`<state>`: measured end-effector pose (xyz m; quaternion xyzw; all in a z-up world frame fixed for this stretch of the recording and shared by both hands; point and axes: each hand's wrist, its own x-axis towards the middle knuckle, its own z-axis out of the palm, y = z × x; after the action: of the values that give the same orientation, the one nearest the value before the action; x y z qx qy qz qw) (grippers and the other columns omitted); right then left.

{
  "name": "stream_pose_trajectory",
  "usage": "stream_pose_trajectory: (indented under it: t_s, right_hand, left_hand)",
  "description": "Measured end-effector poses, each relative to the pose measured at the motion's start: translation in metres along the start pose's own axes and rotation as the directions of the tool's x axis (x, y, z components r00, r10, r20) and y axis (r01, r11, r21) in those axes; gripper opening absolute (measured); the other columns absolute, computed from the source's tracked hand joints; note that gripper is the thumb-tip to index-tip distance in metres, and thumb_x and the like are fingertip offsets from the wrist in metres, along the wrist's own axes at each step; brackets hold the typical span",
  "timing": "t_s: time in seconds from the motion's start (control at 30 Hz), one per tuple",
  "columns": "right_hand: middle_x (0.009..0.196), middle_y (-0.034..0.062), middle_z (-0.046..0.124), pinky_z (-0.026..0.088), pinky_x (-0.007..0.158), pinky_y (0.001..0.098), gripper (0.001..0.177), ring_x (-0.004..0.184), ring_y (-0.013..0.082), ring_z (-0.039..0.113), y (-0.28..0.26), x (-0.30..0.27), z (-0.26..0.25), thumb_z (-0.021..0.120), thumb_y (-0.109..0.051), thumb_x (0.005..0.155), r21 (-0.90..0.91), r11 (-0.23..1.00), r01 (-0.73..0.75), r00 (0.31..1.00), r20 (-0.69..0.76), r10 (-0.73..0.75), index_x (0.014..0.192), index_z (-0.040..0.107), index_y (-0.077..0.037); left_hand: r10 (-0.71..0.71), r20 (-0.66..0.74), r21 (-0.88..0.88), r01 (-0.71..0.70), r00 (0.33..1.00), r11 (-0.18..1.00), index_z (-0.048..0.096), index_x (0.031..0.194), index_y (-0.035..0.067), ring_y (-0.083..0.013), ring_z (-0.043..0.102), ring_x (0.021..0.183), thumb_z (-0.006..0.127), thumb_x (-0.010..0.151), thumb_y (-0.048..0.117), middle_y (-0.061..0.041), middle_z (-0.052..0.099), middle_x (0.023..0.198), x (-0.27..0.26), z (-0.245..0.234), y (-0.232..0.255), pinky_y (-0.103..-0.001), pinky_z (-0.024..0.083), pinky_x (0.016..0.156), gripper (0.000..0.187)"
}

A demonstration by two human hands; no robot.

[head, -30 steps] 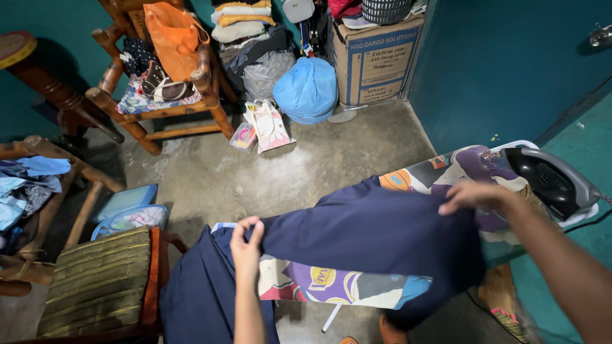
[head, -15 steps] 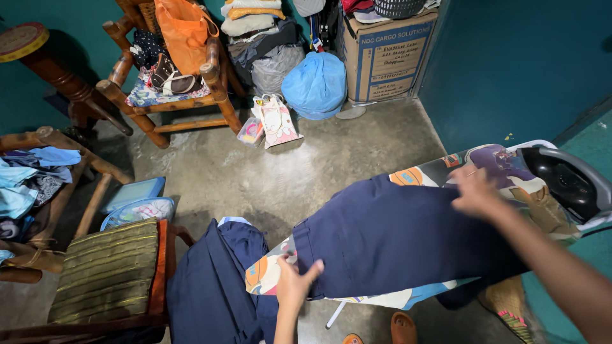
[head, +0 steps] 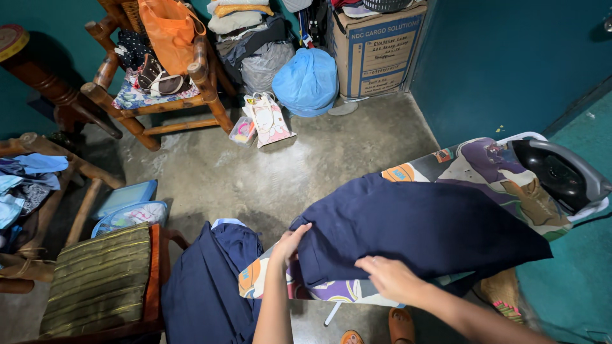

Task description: The person irons a dark blue pair of trousers on an ironing board. They repeatedly smooth the fabric with their left hand and glide the iron with their right hand across the leg and waist areas. The person repositions the trousers once to continue ironing a different section.

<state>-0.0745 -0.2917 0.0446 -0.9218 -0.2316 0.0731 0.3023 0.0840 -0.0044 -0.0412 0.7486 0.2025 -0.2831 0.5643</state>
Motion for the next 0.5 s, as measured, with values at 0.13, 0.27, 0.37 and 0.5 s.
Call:
stream_pose_trajectory:
  t_s: [0.13,0.27,0.37,0.5]
  right_hand:
    - [0.109,0.0161,0.074,0.057,0.084,0.041,0.039,0.102,0.036,0.071,0.013,-0.007,-0.013,0.064,-0.006,0.087,0.191,0.97,-0.15,0.975,-0.135,0.177,0.126,0.061,-0.011]
    - [0.109,0.0129,0.076,0.056,0.08,0.0382,0.036,0.096,0.0326,0.075,0.013,-0.008,-0.035,0.063,-0.007,0.089,0.291,0.93,-0.223,0.953,-0.136,0.271,0.125,0.06,-0.012]
    - [0.109,0.0121,0.075,0.056,0.078,0.0371,0.038,0.09,0.0309,0.075,0.006,-0.011,-0.04,0.063,-0.005,0.088,0.3,0.933,-0.199,0.963,-0.119,0.243,0.125,0.06,-0.012]
    - [0.1,0.0119,0.076,0.055,0.073,0.0374,0.037,0.077,0.032,0.072,-0.006,-0.01,-0.041,0.063,-0.008,0.092,0.284,0.868,-0.407,0.899,-0.041,0.435,0.129,0.06,-0.015]
  left_hand:
    - [0.127,-0.196,0.116,-0.106,0.972,0.988,0.048,0.127,-0.004,-0.0165,0.065,0.073,0.089,0.07,0.055,-0.012,0.06,0.099,-0.009,0.016,-0.004,-0.039,0.065,0.058,0.092]
    - [-0.015,-0.228,-0.305,-0.057,0.974,0.951,0.04,0.133,-0.008,-0.0237,0.066,0.057,0.084,0.069,0.055,-0.018,0.066,0.087,-0.022,0.018,-0.01,-0.041,0.06,0.051,0.101]
    - [-0.09,-0.083,-0.328,0.058,0.992,0.943,0.057,0.13,-0.007,-0.0187,0.062,0.053,0.07,0.078,0.069,-0.012,0.065,0.084,-0.047,0.029,-0.006,-0.032,0.052,0.043,0.093]
    - [-0.139,0.0,-0.432,0.126,0.99,0.893,0.048,0.129,0.005,-0.016,0.057,0.052,0.069,0.083,0.059,-0.01,0.065,0.085,-0.064,0.041,0.017,-0.029,0.045,0.042,0.074]
